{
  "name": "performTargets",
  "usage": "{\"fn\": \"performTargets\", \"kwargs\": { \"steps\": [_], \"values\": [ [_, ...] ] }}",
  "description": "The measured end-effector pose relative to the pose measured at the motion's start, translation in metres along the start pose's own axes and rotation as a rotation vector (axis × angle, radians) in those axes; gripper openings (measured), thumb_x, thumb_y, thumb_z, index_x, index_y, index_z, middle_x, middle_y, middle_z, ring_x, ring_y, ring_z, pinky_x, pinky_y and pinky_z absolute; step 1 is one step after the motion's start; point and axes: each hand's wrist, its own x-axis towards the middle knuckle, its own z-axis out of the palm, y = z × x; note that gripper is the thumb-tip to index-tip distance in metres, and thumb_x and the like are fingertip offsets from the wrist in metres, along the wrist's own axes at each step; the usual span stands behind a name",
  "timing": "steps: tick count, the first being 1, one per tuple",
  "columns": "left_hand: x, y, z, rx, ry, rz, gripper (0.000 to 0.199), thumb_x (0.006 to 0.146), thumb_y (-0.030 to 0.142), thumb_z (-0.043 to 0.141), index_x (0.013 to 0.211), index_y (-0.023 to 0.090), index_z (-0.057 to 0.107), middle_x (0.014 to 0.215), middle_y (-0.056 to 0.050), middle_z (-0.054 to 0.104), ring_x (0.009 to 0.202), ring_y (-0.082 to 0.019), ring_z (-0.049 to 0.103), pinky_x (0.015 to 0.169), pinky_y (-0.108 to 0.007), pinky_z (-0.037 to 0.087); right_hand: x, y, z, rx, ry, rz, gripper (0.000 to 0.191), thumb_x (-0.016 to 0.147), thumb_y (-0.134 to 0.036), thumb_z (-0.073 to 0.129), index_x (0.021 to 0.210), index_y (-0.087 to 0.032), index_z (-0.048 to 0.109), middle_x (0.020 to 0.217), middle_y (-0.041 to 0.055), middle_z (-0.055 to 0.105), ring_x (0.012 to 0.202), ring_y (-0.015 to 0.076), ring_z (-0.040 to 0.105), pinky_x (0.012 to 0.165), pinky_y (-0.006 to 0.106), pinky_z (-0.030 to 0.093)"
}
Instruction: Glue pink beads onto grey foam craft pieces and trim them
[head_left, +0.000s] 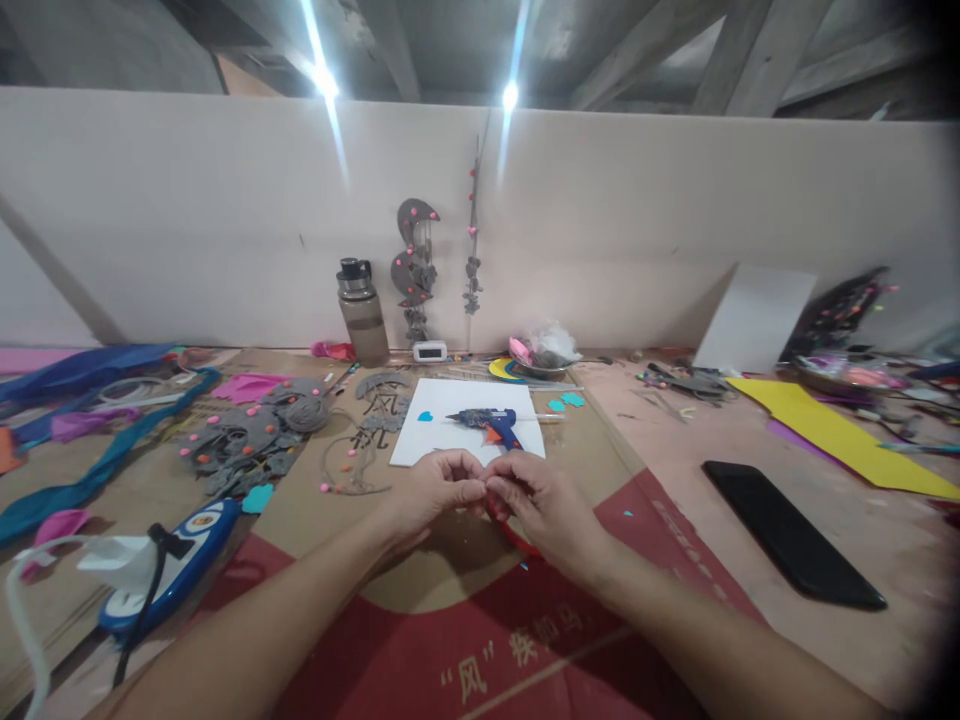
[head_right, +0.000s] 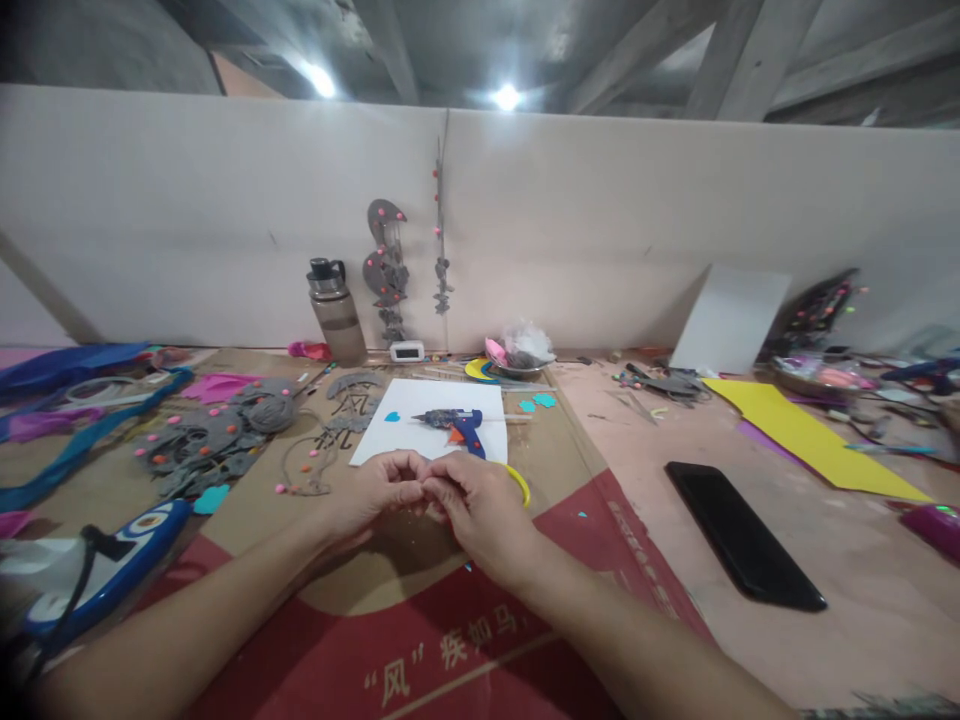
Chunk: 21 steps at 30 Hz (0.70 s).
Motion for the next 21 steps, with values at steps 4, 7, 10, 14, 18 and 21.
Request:
{"fn": "performTargets", "kwargs": {
  "steps": [4, 7, 10, 14, 18, 21],
  "values": [
    [-0.001, 0.0, 0.001, -0.023, 0.006, -0.069, 0.021, 0.064, 0.024, 0.074, 0.073, 0.012, 0.059, 0.061, -0.001, 0.062, 0.055, -0.009, 0.052, 0.056, -0.02, 0.035, -0.001, -0.006, -0.004, -0.179, -0.013, -0.081, 0.015, 0.087, -0.022, 0.045, 0.08, -0.018, 0.057, 0.075, 0.002, 0.058, 0.069, 0.012, 0.052, 0.063, 0.024, 0.037],
    [-0.002, 0.0, 0.002, -0.039, 0.002, -0.075, 0.021, 0.063, 0.023, 0.075, 0.072, 0.012, 0.059, 0.062, -0.001, 0.062, 0.055, -0.008, 0.053, 0.056, -0.02, 0.036, -0.001, -0.006, -0.002, -0.194, -0.012, -0.037, 0.013, 0.086, -0.021, 0.045, 0.08, -0.018, 0.056, 0.076, 0.0023, 0.058, 0.069, 0.0125, 0.051, 0.062, 0.024, 0.036],
    [-0.001, 0.0, 0.002, -0.052, 0.01, -0.072, 0.021, 0.065, 0.025, 0.074, 0.074, 0.012, 0.059, 0.062, -0.002, 0.062, 0.056, -0.009, 0.054, 0.057, -0.02, 0.037, -0.001, -0.002, 0.0, -0.08, -0.035, 0.039, 0.016, 0.089, -0.025, 0.042, 0.082, -0.019, 0.055, 0.072, 0.0004, 0.058, 0.064, 0.0111, 0.051, 0.06, 0.024, 0.037],
    [-0.002, 0.002, 0.003, -0.064, 0.017, -0.056, 0.02, 0.068, 0.026, 0.071, 0.074, 0.012, 0.058, 0.065, -0.003, 0.063, 0.059, -0.01, 0.056, 0.059, -0.02, 0.038, 0.0, 0.003, 0.001, 0.13, -0.095, 0.083, 0.015, 0.09, -0.029, 0.042, 0.087, -0.021, 0.054, 0.069, -0.0017, 0.056, 0.058, 0.0091, 0.051, 0.057, 0.022, 0.039],
    [-0.002, 0.003, 0.002, -0.072, 0.03, -0.067, 0.022, 0.067, 0.026, 0.073, 0.073, 0.012, 0.057, 0.063, -0.002, 0.062, 0.057, -0.009, 0.055, 0.058, -0.02, 0.038, 0.002, 0.007, 0.002, 0.292, -0.113, 0.11, 0.014, 0.088, -0.034, 0.048, 0.084, -0.021, 0.052, 0.069, -0.0023, 0.057, 0.056, 0.0087, 0.051, 0.055, 0.021, 0.041],
    [-0.002, 0.002, 0.003, -0.087, 0.024, -0.053, 0.023, 0.066, 0.027, 0.073, 0.072, 0.012, 0.057, 0.062, -0.001, 0.062, 0.056, -0.009, 0.055, 0.057, -0.02, 0.038, 0.003, 0.008, 0.003, 0.382, -0.144, 0.133, 0.014, 0.086, -0.035, 0.052, 0.085, -0.021, 0.05, 0.07, -0.0021, 0.058, 0.057, 0.0088, 0.052, 0.055, 0.021, 0.043]
  ]
}}
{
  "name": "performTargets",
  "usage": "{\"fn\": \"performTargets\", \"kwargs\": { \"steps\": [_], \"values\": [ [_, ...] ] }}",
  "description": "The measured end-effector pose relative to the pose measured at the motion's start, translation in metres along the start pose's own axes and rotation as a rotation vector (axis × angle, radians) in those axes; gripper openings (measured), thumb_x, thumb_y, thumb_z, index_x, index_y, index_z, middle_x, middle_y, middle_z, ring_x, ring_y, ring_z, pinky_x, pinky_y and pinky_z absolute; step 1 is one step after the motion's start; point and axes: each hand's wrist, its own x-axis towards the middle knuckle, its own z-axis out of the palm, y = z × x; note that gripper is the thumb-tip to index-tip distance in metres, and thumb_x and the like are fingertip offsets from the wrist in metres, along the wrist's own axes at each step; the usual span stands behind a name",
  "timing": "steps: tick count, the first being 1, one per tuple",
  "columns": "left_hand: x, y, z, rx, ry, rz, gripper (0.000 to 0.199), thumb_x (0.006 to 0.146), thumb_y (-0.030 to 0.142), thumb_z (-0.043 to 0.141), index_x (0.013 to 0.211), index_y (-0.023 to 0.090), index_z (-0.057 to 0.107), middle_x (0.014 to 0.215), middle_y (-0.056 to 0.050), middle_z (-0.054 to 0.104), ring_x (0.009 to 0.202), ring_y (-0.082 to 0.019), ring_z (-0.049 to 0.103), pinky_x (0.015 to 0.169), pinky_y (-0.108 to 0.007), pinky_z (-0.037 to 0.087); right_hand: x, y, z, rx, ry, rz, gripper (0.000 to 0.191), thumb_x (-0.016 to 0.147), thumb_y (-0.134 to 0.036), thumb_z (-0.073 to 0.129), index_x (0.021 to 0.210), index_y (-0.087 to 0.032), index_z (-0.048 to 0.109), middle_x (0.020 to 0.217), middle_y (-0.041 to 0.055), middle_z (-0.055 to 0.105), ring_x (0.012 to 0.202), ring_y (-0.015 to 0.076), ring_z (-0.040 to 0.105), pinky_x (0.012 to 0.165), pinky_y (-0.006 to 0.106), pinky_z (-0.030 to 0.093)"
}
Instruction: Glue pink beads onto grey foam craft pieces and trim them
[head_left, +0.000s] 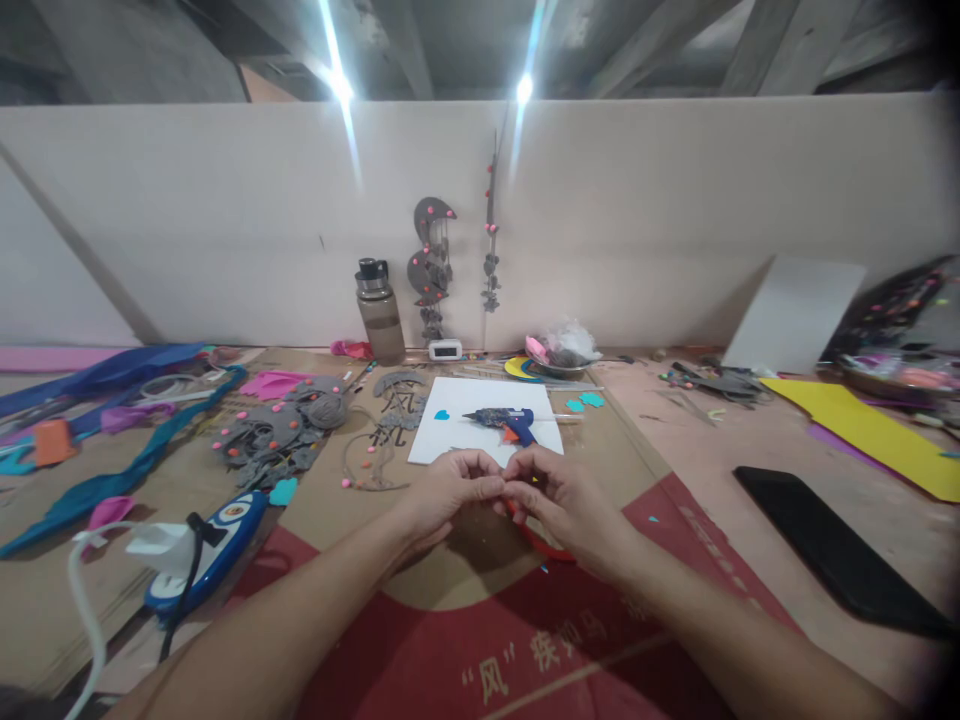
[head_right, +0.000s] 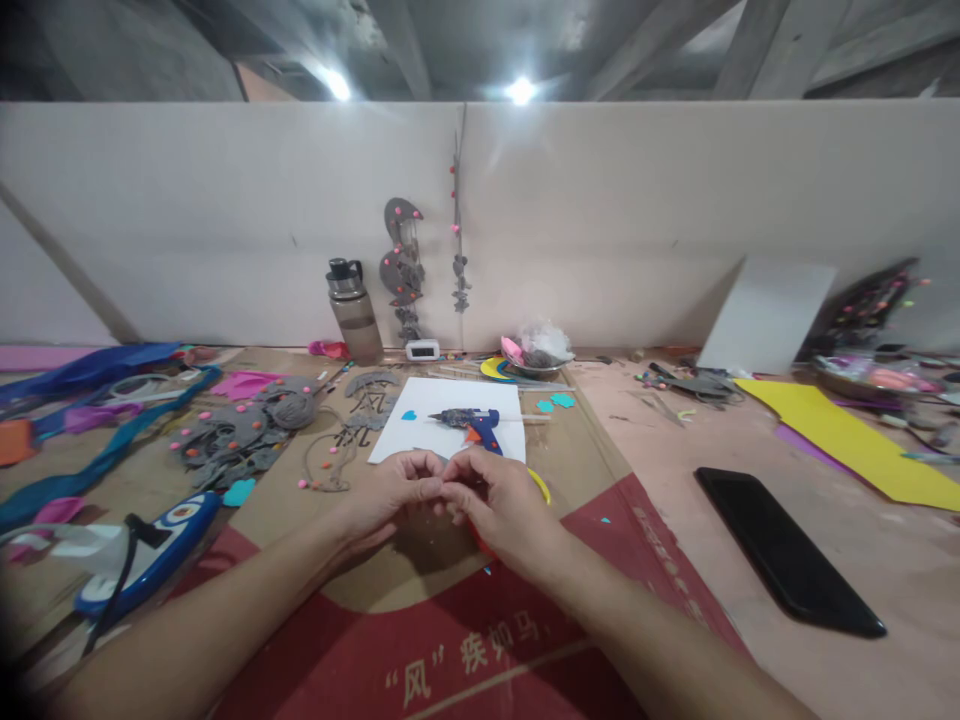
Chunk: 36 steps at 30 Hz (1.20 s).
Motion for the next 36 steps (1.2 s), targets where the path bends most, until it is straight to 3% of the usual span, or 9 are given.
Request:
{"fn": "performTargets", "kwargs": {
  "steps": [10, 16, 23, 29, 34, 36],
  "values": [
    [0.001, -0.002, 0.005, -0.028, 0.029, 0.013, 0.027, 0.065, 0.032, 0.074, 0.069, 0.012, 0.055, 0.059, -0.001, 0.06, 0.053, -0.009, 0.053, 0.055, -0.02, 0.037, -0.005, -0.001, 0.004, -0.261, 0.096, -0.026, 0.02, 0.089, -0.034, 0.045, 0.077, -0.019, 0.048, 0.064, -0.0014, 0.056, 0.056, 0.0096, 0.049, 0.055, 0.022, 0.038],
    [0.0, -0.001, 0.006, -0.021, -0.005, 0.067, 0.024, 0.07, 0.032, 0.07, 0.071, 0.012, 0.056, 0.064, -0.003, 0.062, 0.056, -0.01, 0.055, 0.058, -0.022, 0.039, -0.005, 0.002, 0.007, -0.117, 0.114, -0.063, 0.014, 0.091, -0.033, 0.042, 0.091, -0.02, 0.047, 0.074, 0.0, 0.058, 0.062, 0.0105, 0.055, 0.059, 0.023, 0.043],
    [0.0, -0.008, 0.007, 0.04, 0.078, 0.144, 0.022, 0.07, 0.03, 0.07, 0.072, 0.013, 0.056, 0.063, -0.001, 0.06, 0.059, -0.012, 0.055, 0.062, -0.024, 0.039, -0.006, 0.002, 0.004, -0.201, 0.152, -0.05, 0.018, 0.088, -0.035, 0.048, 0.079, -0.02, 0.051, 0.068, -0.0003, 0.058, 0.06, 0.0109, 0.054, 0.059, 0.024, 0.043],
    [-0.001, -0.007, 0.015, -0.069, 0.096, 0.112, 0.028, 0.071, 0.036, 0.068, 0.067, 0.013, 0.055, 0.058, -0.001, 0.057, 0.053, -0.01, 0.051, 0.058, -0.024, 0.037, -0.008, 0.0, 0.008, -0.252, 0.174, -0.076, 0.019, 0.09, -0.031, 0.044, 0.075, -0.02, 0.049, 0.067, -0.0001, 0.058, 0.06, 0.0106, 0.054, 0.059, 0.024, 0.041],
    [-0.001, -0.004, 0.015, -0.092, 0.072, 0.113, 0.029, 0.071, 0.038, 0.068, 0.067, 0.013, 0.055, 0.062, -0.002, 0.058, 0.054, -0.01, 0.051, 0.058, -0.024, 0.038, -0.006, -0.001, 0.009, -0.086, 0.174, -0.108, 0.013, 0.091, -0.03, 0.04, 0.098, -0.02, 0.046, 0.077, 0.0009, 0.059, 0.066, 0.0109, 0.057, 0.062, 0.025, 0.046],
    [0.0, -0.005, 0.014, -0.075, 0.071, 0.108, 0.029, 0.069, 0.038, 0.069, 0.068, 0.013, 0.054, 0.061, -0.001, 0.058, 0.055, -0.01, 0.052, 0.058, -0.024, 0.038, -0.006, -0.001, 0.008, -0.103, 0.138, -0.091, 0.013, 0.09, -0.031, 0.044, 0.096, -0.021, 0.048, 0.077, 0.0009, 0.059, 0.066, 0.0113, 0.057, 0.063, 0.025, 0.046]
  ]
}}
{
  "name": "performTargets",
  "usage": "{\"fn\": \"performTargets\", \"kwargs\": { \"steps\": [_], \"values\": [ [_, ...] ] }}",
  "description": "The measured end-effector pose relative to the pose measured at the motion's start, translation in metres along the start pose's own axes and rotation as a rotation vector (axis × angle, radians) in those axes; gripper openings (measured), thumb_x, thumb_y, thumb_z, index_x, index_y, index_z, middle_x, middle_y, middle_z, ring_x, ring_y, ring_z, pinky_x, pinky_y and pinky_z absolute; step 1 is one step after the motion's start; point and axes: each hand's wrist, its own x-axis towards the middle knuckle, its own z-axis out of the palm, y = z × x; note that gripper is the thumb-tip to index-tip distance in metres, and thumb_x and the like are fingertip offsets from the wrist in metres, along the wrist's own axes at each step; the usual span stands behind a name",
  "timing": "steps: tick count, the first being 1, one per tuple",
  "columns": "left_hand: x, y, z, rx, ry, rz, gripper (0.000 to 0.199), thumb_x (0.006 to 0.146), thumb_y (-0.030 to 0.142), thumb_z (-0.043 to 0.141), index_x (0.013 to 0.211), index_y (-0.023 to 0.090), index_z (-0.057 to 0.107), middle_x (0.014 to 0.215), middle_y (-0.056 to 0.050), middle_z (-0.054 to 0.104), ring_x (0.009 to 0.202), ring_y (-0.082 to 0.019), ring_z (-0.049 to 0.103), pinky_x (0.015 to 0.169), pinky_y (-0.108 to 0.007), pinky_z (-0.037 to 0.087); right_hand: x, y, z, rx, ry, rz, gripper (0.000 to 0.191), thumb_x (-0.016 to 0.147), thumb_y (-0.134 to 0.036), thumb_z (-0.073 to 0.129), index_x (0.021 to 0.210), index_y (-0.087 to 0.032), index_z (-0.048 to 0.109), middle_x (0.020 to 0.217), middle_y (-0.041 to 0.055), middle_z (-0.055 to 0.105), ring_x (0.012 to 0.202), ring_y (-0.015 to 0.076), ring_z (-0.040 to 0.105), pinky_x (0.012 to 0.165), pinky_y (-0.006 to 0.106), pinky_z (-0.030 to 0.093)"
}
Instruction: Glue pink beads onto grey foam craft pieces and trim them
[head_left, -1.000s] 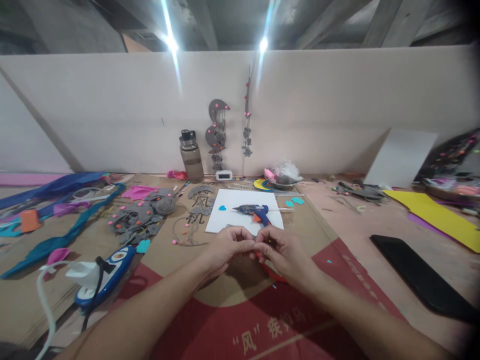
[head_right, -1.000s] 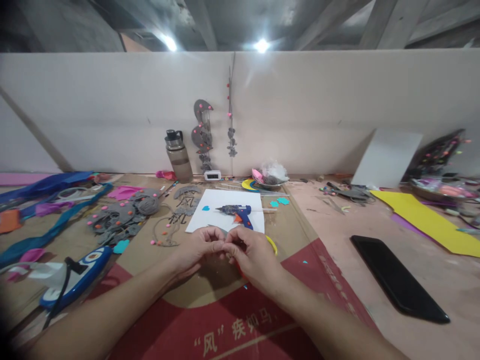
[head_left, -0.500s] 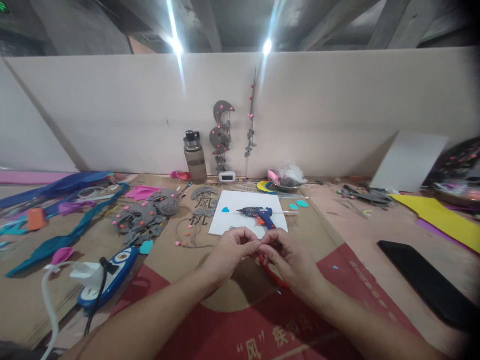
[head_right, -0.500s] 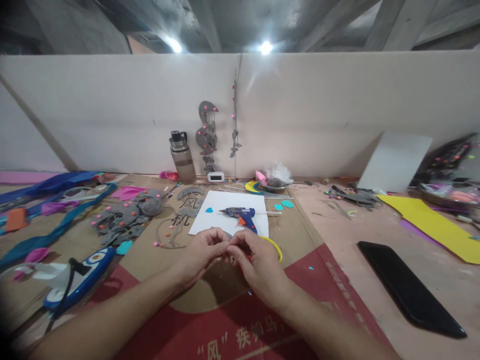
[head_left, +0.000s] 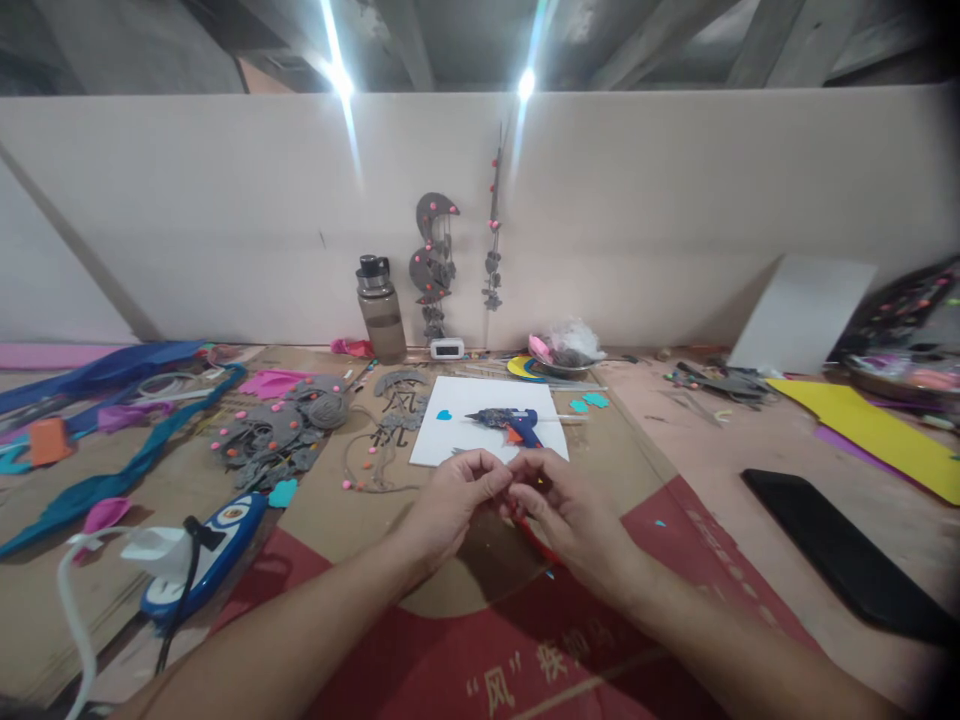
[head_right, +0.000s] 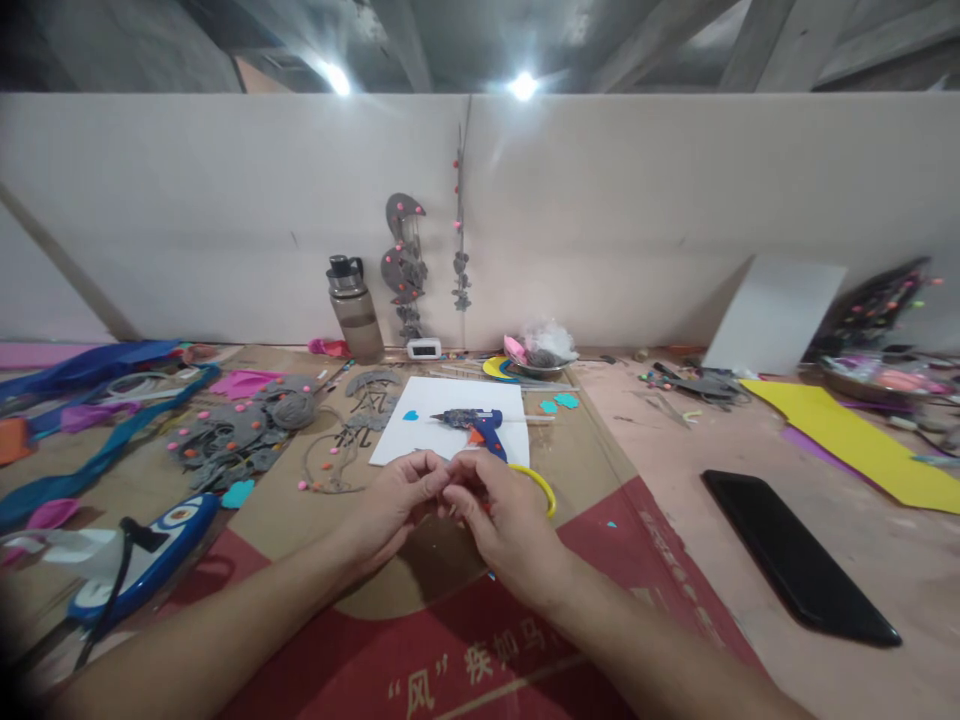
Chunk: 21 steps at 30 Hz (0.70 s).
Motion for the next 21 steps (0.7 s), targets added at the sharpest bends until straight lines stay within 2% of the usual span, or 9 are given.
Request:
{"fn": "performTargets", "kwargs": {
  "steps": [3, 9, 13, 17, 21],
  "values": [
    [0.0007, -0.0028, -0.0011, 0.026, -0.011, -0.01, 0.03, 0.068, 0.038, 0.071, 0.07, 0.014, 0.053, 0.06, -0.001, 0.058, 0.055, -0.011, 0.053, 0.057, -0.024, 0.038, -0.0003, 0.0004, -0.0001, -0.032, 0.002, 0.037, 0.014, 0.088, -0.033, 0.047, 0.084, -0.021, 0.051, 0.07, 0.0002, 0.059, 0.063, 0.0115, 0.056, 0.062, 0.025, 0.046],
    [0.0008, -0.0044, -0.0015, 0.06, -0.014, 0.002, 0.028, 0.069, 0.036, 0.069, 0.072, 0.013, 0.053, 0.061, -0.001, 0.06, 0.056, -0.012, 0.055, 0.057, -0.024, 0.038, -0.0018, 0.0009, 0.0006, -0.028, 0.077, 0.058, 0.021, 0.086, -0.037, 0.051, 0.074, -0.02, 0.053, 0.063, -0.0014, 0.058, 0.057, 0.0107, 0.054, 0.056, 0.023, 0.043],
    [-0.0006, -0.0033, 0.0007, 0.034, 0.008, -0.013, 0.029, 0.067, 0.036, 0.071, 0.071, 0.013, 0.054, 0.062, 0.0, 0.059, 0.055, -0.01, 0.053, 0.056, -0.023, 0.037, -0.0029, -0.0027, -0.0014, -0.129, 0.088, 0.058, 0.021, 0.087, -0.036, 0.05, 0.073, -0.02, 0.053, 0.063, -0.0015, 0.058, 0.058, 0.0106, 0.053, 0.056, 0.022, 0.041],
    [-0.0011, -0.003, 0.0022, 0.009, -0.005, -0.044, 0.034, 0.067, 0.043, 0.07, 0.067, 0.013, 0.053, 0.057, 0.001, 0.056, 0.051, -0.009, 0.05, 0.054, -0.021, 0.035, -0.0035, -0.0043, -0.0012, -0.228, 0.056, -0.004, 0.023, 0.089, -0.033, 0.046, 0.07, -0.02, 0.051, 0.064, -0.0006, 0.058, 0.059, 0.0109, 0.052, 0.057, 0.024, 0.039],
    [-0.002, -0.0013, 0.0019, 0.008, -0.05, -0.035, 0.035, 0.072, 0.045, 0.065, 0.065, 0.013, 0.054, 0.061, -0.001, 0.058, 0.054, -0.009, 0.051, 0.055, -0.022, 0.037, -0.0025, 0.0005, 0.0016, -0.117, 0.066, 0.011, 0.018, 0.091, -0.034, 0.042, 0.079, -0.021, 0.047, 0.066, -0.001, 0.058, 0.059, 0.0113, 0.053, 0.058, 0.024, 0.04]
  ]
}}
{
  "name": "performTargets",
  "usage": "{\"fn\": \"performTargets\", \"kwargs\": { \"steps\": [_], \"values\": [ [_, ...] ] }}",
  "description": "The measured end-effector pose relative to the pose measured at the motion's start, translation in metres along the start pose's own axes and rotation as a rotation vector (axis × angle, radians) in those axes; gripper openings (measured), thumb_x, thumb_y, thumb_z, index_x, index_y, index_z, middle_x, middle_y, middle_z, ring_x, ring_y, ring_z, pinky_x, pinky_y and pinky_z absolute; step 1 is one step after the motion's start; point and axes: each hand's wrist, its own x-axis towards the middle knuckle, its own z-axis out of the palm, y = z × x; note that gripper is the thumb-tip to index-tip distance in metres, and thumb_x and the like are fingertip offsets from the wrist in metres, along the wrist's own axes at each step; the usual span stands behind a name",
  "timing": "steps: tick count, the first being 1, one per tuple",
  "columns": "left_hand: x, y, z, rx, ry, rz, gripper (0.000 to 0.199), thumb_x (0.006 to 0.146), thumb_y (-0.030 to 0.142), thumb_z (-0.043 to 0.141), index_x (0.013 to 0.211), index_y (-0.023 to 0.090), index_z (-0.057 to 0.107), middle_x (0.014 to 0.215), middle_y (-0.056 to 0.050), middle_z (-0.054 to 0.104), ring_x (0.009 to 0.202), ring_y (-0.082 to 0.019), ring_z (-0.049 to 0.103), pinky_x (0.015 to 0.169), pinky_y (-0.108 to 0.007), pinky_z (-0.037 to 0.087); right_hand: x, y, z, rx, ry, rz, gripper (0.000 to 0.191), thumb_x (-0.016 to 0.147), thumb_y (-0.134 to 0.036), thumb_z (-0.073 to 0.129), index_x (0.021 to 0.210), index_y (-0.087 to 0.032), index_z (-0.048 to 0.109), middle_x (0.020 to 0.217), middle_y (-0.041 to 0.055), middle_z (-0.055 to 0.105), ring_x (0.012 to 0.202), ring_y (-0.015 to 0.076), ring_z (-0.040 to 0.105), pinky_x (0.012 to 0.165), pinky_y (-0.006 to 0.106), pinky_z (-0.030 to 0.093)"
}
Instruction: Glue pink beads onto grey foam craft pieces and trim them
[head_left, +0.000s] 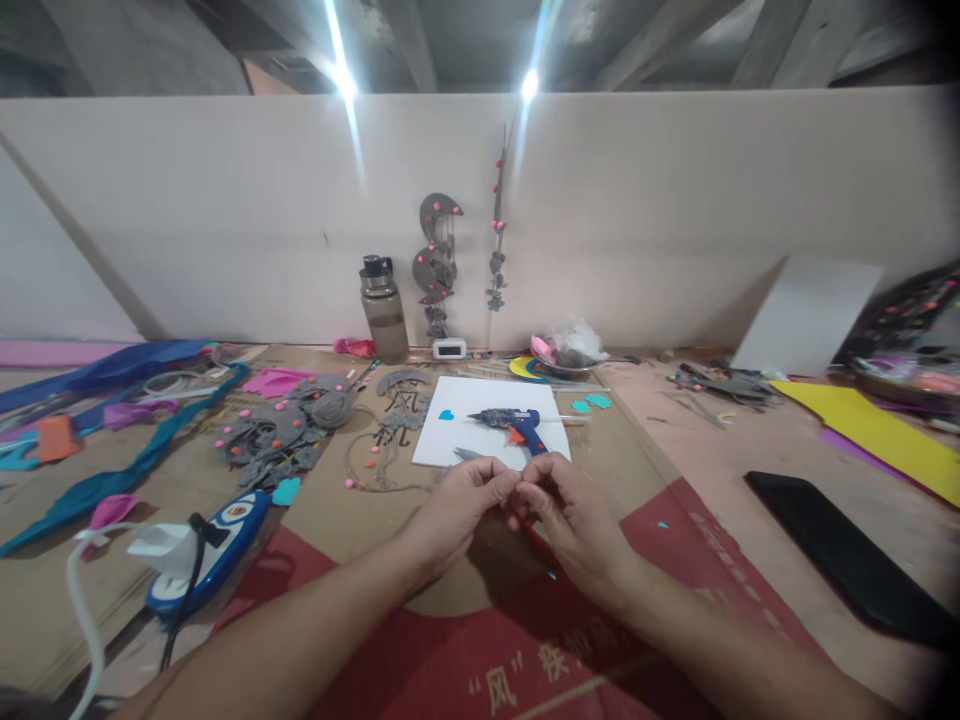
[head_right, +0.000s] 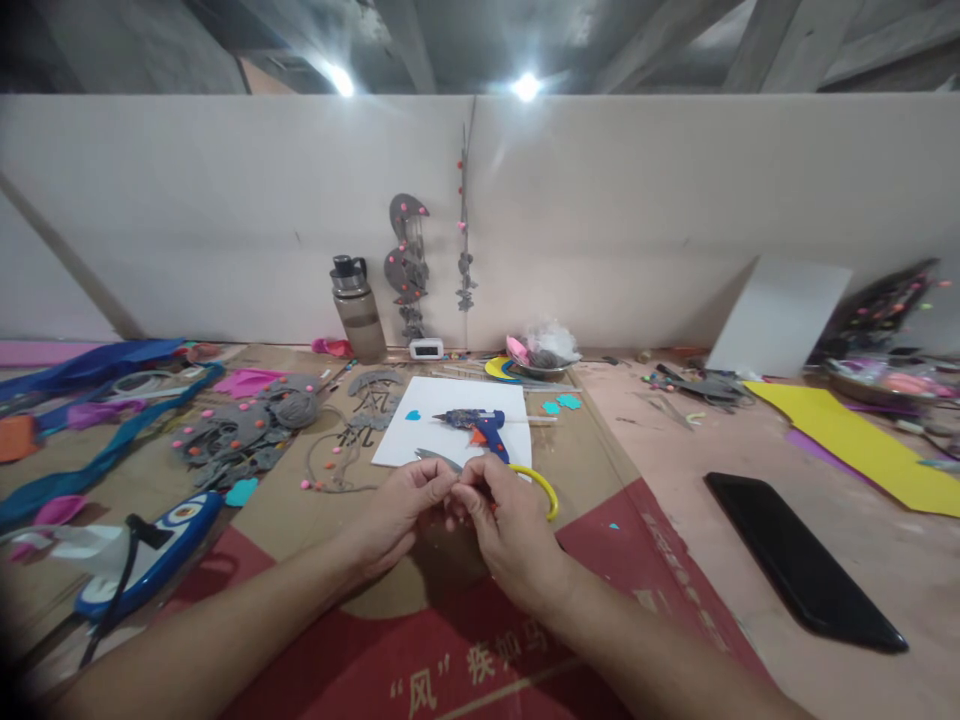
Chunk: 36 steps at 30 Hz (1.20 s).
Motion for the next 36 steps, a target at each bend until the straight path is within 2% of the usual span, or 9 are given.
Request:
{"fn": "performTargets", "kwargs": {
  "steps": [3, 8, 11, 15, 18, 21, 24, 30, 36],
  "values": [
    [-0.002, 0.001, 0.0, 0.009, -0.02, 0.028, 0.031, 0.075, 0.041, 0.063, 0.067, 0.012, 0.055, 0.065, -0.003, 0.059, 0.057, -0.011, 0.052, 0.056, -0.023, 0.038, 0.001, 0.002, 0.0, 0.028, -0.012, -0.003, 0.016, 0.091, -0.034, 0.04, 0.086, -0.021, 0.047, 0.069, -0.0011, 0.056, 0.061, 0.0114, 0.054, 0.06, 0.024, 0.041],
    [0.001, 0.002, -0.005, 0.135, -0.003, 0.026, 0.026, 0.075, 0.038, 0.063, 0.07, 0.013, 0.057, 0.065, -0.002, 0.06, 0.057, -0.011, 0.052, 0.059, -0.024, 0.039, 0.005, -0.001, -0.009, -0.182, -0.047, -0.067, 0.02, 0.091, -0.031, 0.04, 0.077, -0.02, 0.049, 0.069, 0.0001, 0.055, 0.065, 0.0122, 0.051, 0.062, 0.025, 0.039],
    [0.008, 0.01, -0.023, 0.402, 0.194, 0.095, 0.024, 0.076, 0.039, 0.06, 0.077, 0.015, 0.06, 0.068, -0.002, 0.061, 0.063, -0.012, 0.053, 0.064, -0.025, 0.039, 0.016, 0.009, -0.022, -0.314, 0.054, -0.054, 0.017, 0.09, -0.029, 0.04, 0.08, -0.019, 0.05, 0.073, 0.0007, 0.055, 0.066, 0.0129, 0.049, 0.063, 0.025, 0.038],
    [0.021, 0.027, -0.066, 0.876, 0.542, 0.221, 0.021, 0.071, 0.035, 0.062, 0.078, 0.016, 0.063, 0.083, -0.006, 0.064, 0.08, -0.019, 0.055, 0.074, -0.028, 0.039, 0.034, 0.046, -0.042, -0.564, 0.205, 0.097, 0.018, 0.087, -0.03, 0.044, 0.093, -0.015, 0.052, 0.083, 0.0073, 0.058, 0.074, 0.0175, 0.053, 0.065, 0.028, 0.039],
    [0.026, 0.033, -0.091, 1.219, 0.642, 0.126, 0.029, 0.069, 0.034, 0.063, 0.092, 0.016, 0.062, 0.099, -0.011, 0.063, 0.093, -0.023, 0.055, 0.08, -0.031, 0.039, 0.038, 0.071, -0.049, -0.727, 0.188, 0.142, 0.028, 0.083, -0.032, 0.051, 0.102, -0.012, 0.054, 0.092, 0.013, 0.06, 0.08, 0.0211, 0.056, 0.068, 0.031, 0.039],
    [0.026, 0.031, -0.099, 1.365, 0.602, -0.002, 0.034, 0.073, 0.036, 0.057, 0.1, 0.015, 0.059, 0.101, -0.012, 0.063, 0.094, -0.024, 0.057, 0.08, -0.031, 0.04, 0.036, 0.079, -0.046, -0.731, 0.096, 0.19, 0.035, 0.084, -0.036, 0.049, 0.109, -0.012, 0.052, 0.088, 0.0119, 0.062, 0.078, 0.0207, 0.057, 0.067, 0.029, 0.039],
    [0.027, 0.029, -0.098, 1.397, 0.588, -0.051, 0.035, 0.077, 0.034, 0.052, 0.105, 0.014, 0.057, 0.105, -0.012, 0.063, 0.095, -0.022, 0.058, 0.079, -0.029, 0.042, 0.035, 0.078, -0.041, -0.684, 0.081, 0.267, 0.039, 0.085, -0.039, 0.047, 0.114, -0.012, 0.05, 0.088, 0.0108, 0.062, 0.078, 0.02, 0.058, 0.067, 0.028, 0.04],
    [0.031, 0.028, -0.103, 1.314, 0.506, 0.013, 0.032, 0.078, 0.029, 0.05, 0.104, 0.013, 0.059, 0.101, -0.01, 0.066, 0.091, -0.018, 0.061, 0.078, -0.026, 0.044, 0.039, 0.083, -0.047, -0.584, 0.174, 0.423, 0.043, 0.081, -0.045, 0.048, 0.112, -0.015, 0.051, 0.096, 0.0108, 0.061, 0.083, 0.0205, 0.059, 0.068, 0.028, 0.042],
    [0.028, 0.032, -0.094, 1.29, 0.422, 0.04, 0.028, 0.078, 0.027, 0.05, 0.1, 0.015, 0.063, 0.099, -0.008, 0.068, 0.089, -0.018, 0.062, 0.078, -0.026, 0.045, 0.041, 0.081, -0.055, -0.668, 0.184, 0.462, 0.043, 0.078, -0.046, 0.051, 0.107, -0.013, 0.054, 0.1, 0.0142, 0.062, 0.092, 0.0247, 0.059, 0.073, 0.031, 0.043]
  ]
}}
